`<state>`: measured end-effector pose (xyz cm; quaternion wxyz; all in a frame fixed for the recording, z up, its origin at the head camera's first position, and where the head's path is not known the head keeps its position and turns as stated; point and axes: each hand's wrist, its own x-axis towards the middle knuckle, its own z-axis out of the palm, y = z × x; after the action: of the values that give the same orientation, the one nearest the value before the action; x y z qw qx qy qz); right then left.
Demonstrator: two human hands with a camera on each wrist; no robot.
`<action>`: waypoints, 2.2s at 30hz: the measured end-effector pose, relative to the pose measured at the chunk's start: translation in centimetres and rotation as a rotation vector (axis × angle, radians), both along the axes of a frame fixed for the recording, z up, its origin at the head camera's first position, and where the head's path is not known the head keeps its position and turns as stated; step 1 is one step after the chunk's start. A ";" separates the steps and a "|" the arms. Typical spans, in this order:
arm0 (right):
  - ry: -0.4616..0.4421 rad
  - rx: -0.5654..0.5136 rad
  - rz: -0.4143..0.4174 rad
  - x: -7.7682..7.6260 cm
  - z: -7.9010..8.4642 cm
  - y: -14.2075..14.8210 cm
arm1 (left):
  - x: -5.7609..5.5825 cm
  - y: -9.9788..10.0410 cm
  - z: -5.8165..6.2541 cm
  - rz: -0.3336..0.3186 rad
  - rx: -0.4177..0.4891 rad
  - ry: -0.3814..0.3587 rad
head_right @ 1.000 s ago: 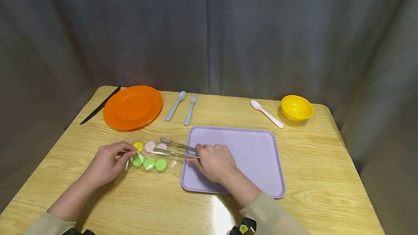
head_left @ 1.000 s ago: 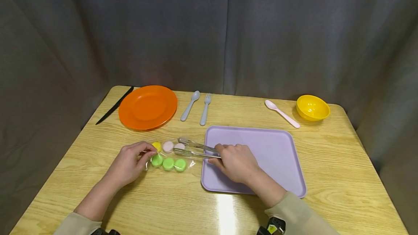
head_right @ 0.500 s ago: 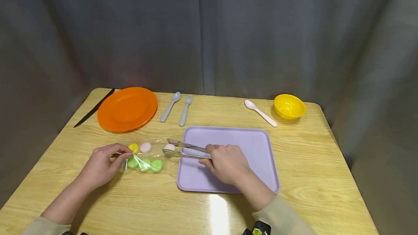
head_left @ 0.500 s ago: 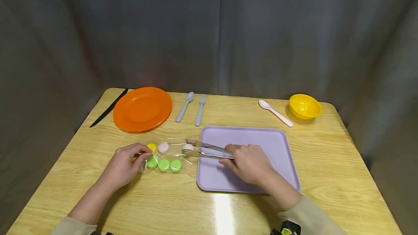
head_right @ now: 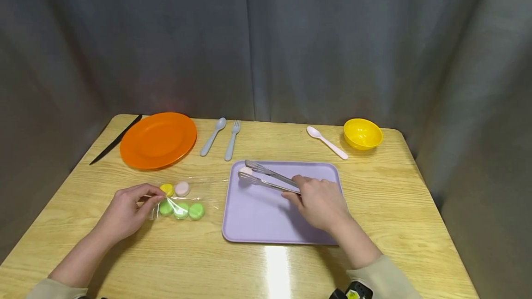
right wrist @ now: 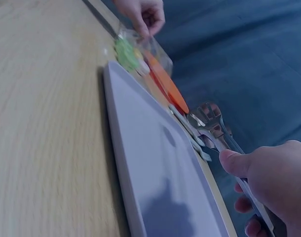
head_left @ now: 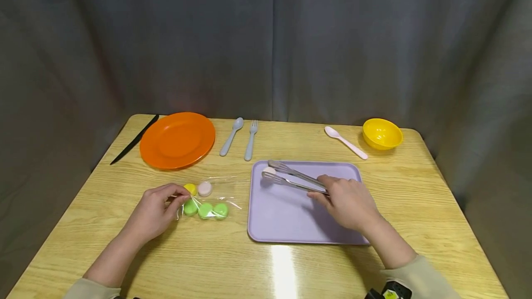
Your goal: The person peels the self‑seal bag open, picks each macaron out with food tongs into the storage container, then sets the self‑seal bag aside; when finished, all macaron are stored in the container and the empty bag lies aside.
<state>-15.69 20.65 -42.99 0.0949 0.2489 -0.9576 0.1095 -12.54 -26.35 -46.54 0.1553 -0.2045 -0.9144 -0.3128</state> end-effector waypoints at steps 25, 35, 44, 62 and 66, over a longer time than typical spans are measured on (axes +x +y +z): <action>-0.099 -0.045 -0.038 -0.9 -1.3 1.0 | 0.0 0.0 0.0 0.006 -0.014 -0.016; -0.066 -0.097 0.141 0.1 -0.6 -1.5 | 0.2 -0.1 0.3 0.025 -0.026 -0.027; -0.041 -0.058 0.200 -0.2 -1.1 -3.1 | 0.0 0.1 0.2 0.023 -0.025 -0.027; -0.250 -0.053 0.273 -1.0 -1.1 -8.1 | 0.1 0.0 0.2 0.017 -0.008 -0.026; -0.317 -0.049 0.323 -1.4 -1.0 -8.4 | 0.2 -0.1 0.1 0.020 -0.007 -0.026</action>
<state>-17.04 12.20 -43.99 -0.0696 0.3762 -0.9053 0.1844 -12.38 -26.41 -46.41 0.1456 -0.1917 -0.9196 -0.3106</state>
